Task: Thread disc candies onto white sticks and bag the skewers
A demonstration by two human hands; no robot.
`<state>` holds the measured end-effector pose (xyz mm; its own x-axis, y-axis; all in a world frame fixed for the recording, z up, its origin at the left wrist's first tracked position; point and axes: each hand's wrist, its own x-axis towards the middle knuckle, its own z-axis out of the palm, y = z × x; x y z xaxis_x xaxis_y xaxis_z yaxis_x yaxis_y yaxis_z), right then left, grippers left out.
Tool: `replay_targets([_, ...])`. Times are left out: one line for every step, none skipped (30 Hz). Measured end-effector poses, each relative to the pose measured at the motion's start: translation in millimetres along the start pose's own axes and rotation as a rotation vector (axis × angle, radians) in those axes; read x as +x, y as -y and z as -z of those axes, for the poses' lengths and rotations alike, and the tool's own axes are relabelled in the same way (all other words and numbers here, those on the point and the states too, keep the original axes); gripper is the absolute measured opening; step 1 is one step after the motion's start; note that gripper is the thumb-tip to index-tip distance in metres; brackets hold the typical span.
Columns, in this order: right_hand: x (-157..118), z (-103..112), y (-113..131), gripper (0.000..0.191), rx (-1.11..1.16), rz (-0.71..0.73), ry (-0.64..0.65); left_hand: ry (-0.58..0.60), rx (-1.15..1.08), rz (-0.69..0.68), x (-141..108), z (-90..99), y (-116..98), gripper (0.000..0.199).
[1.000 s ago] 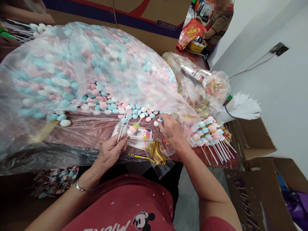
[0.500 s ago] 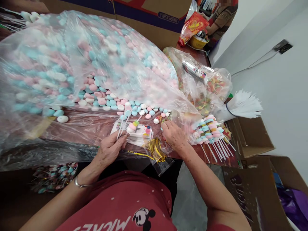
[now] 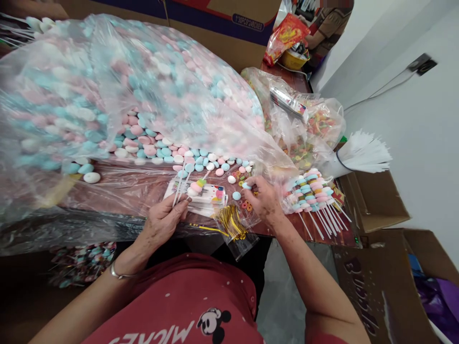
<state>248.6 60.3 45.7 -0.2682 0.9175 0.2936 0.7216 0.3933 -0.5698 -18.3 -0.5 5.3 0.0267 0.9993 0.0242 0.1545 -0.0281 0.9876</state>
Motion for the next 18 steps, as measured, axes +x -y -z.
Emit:
replay_targets([0,-1,0,0.005,-0.005,0.006,0.023,0.003,0.004,-0.001,0,0.0,-1,0.026])
replay_targets([-1,-3,0,0.006,-0.027,0.026,0.057,0.003,0.010,-0.001,0,0.1,-2,0.026])
replay_targets([-2,-5,1,0.008,-0.065,0.053,0.096,0.006,0.018,0.001,0,0.2,-3,0.027])
replay_targets([-4,-8,2,0.009,-0.110,0.084,0.133,0.007,0.026,0.004,1,0.3,-3,0.027])
replay_targets([-5,-11,3,0.010,-0.156,0.115,0.166,0.008,0.030,0.004,1,0.5,-4,0.027])
replay_targets([-7,-13,3,0.011,-0.200,0.143,0.191,0.006,0.033,0.002,1,0.6,-3,0.027])
replay_targets([-8,-14,4,0.012,-0.237,0.166,0.205,0.005,0.034,-0.001,1,0.6,-3,0.027])
replay_targets([-9,-15,4,0.012,-0.268,0.182,0.215,0.002,0.033,-0.006,1,0.7,-2,0.026])
replay_targets([-9,-16,4,0.012,-0.293,0.195,0.221,0.001,0.034,-0.009,2,0.7,-2,0.026])
replay_targets([-10,-16,3,0.012,-0.314,0.204,0.227,0.001,0.036,-0.010,2,0.7,-1,0.026])
replay_targets([-10,-16,3,0.011,-0.335,0.212,0.235,0.003,0.040,-0.010,2,0.7,-1,0.025])
replay_targets([-11,-17,4,0.011,-0.360,0.220,0.240,0.007,0.045,-0.010,1,0.6,-1,0.025])
replay_targets([-11,-18,4,0.011,-0.389,0.224,0.244,0.011,0.051,-0.011,1,0.6,-2,0.024])
replay_targets([-11,-19,5,0.012,-0.419,0.225,0.243,0.015,0.059,-0.013,1,0.6,-3,0.024])
replay_targets([-11,-20,5,0.014,-0.439,0.220,0.241,0.021,0.069,-0.015,1,0.6,-4,0.024])
replay_targets([-10,-21,6,0.015,-0.441,0.207,0.237,0.024,0.081,-0.016,1,0.6,-5,0.024])
replay_targets([-9,-22,6,0.016,-0.418,0.180,0.225,0.029,0.095,-0.014,2,0.6,-7,0.024])
replay_targets([-6,-23,7,0.016,-0.367,0.133,0.197,0.034,0.111,-0.011,2,0.6,-7,0.025])
